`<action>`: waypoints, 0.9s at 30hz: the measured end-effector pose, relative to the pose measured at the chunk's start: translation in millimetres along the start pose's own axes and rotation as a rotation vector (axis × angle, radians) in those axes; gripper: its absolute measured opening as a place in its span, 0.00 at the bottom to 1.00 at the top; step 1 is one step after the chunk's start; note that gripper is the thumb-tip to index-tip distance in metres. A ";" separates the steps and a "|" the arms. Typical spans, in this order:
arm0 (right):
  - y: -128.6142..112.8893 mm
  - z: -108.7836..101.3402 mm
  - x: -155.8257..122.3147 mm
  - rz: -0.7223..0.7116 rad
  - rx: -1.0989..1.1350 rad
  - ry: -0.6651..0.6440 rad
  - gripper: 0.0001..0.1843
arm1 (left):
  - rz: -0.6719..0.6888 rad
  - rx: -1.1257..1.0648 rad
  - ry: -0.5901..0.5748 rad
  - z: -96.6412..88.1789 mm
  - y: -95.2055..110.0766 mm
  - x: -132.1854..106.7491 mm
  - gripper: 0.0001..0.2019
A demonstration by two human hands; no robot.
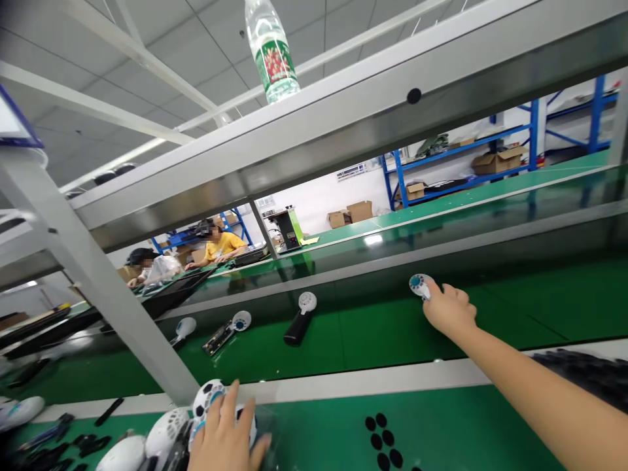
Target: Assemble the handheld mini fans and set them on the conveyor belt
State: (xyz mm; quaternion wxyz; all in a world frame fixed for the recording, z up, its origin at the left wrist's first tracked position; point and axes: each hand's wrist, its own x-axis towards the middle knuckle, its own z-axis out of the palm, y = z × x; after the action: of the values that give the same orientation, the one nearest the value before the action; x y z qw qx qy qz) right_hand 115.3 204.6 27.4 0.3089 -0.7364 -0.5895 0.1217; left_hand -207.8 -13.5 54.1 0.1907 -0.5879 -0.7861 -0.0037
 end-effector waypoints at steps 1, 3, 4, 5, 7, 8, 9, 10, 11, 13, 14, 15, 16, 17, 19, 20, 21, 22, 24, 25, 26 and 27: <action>-5.6 -0.5 -8.5 -0.060 -0.008 -0.016 0.17 | -0.001 -0.074 -0.004 -6.7 5.6 18.5 0.19; -17.8 -0.8 -33.7 -0.216 -0.004 -0.102 0.19 | -0.013 -0.249 -0.056 -12.6 21.1 63.8 0.20; -23.3 -0.9 -49.9 -0.297 0.006 -0.177 0.17 | -0.022 -0.293 -0.090 -10.5 30.3 87.8 0.20; -27.7 -1.2 -67.8 -0.375 0.020 -0.270 0.15 | -0.052 -0.342 -0.137 -5.3 40.0 110.8 0.20; -32.1 -2.1 -104.7 -0.480 0.036 -0.449 0.11 | -0.143 -0.450 -0.262 11.7 58.8 148.8 0.18; -31.7 -2.9 -121.7 -0.507 0.033 -0.513 0.10 | -0.199 -0.513 -0.324 21.4 67.1 162.6 0.18; -29.7 -3.8 -136.5 -0.514 0.025 -0.559 0.09 | -0.255 -0.583 -0.381 30.7 74.4 172.8 0.17; -26.4 -4.8 -148.6 -0.508 0.014 -0.594 0.10 | -0.307 -0.663 -0.429 38.8 80.6 179.5 0.17; -22.3 -5.8 -157.7 -0.496 0.002 -0.619 0.10 | -0.351 -0.757 -0.471 45.2 86.0 183.3 0.16; -13.3 -7.5 -168.4 -0.470 -0.017 -0.658 0.13 | -0.409 -0.991 -0.548 52.0 95.3 183.1 0.16; -9.4 -8.1 -170.9 -0.465 -0.023 -0.674 0.14 | -0.425 -1.132 -0.586 52.3 100.0 179.6 0.16; -6.1 -8.4 -172.5 -0.463 -0.030 -0.684 0.16 | -0.431 -1.289 -0.624 50.5 105.0 173.9 0.15; -3.8 -8.4 -173.7 -0.461 -0.035 -0.688 0.17 | -0.430 -1.457 -0.655 47.0 110.6 165.8 0.15; -2.5 -8.2 -174.7 -0.461 -0.038 -0.681 0.19 | -0.420 -1.629 -0.677 42.0 116.9 155.5 0.15; -2.1 -7.6 -177.1 -0.459 -0.028 -0.647 0.21 | -0.376 -1.961 -0.697 29.6 131.4 128.9 0.15; -2.6 -7.2 -178.3 -0.456 -0.017 -0.632 0.21 | -0.349 -2.105 -0.705 23.2 139.5 113.4 0.16; -3.4 -6.8 -179.2 -0.451 -0.002 -0.623 0.20 | -0.318 -2.227 -0.725 17.5 147.7 97.4 0.19; -4.2 -6.4 -179.9 -0.444 0.015 -0.623 0.20 | -0.291 -2.325 -0.746 13.0 155.8 81.6 0.24; -5.6 -5.5 -180.1 -0.416 0.039 -0.628 0.19 | -0.289 -2.484 -0.835 8.7 170.0 53.7 0.26; -6.0 -5.0 -179.7 -0.396 0.048 -0.627 0.19 | -0.315 -2.544 -0.896 8.9 175.6 42.7 0.24; -6.2 -4.4 -179.2 -0.376 0.056 -0.623 0.19 | -0.350 -2.584 -0.959 10.6 180.0 34.2 0.20; -6.2 -3.6 -178.7 -0.357 0.065 -0.621 0.18 | -0.388 -2.607 -1.012 13.2 183.1 28.1 0.16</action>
State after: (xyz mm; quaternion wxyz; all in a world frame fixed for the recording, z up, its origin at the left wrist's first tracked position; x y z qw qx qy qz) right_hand 63.1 35.7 0.9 0.1545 -0.5394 -0.7705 0.3025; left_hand -48.8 72.0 10.4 -0.7845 -0.1617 -0.2684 -0.5352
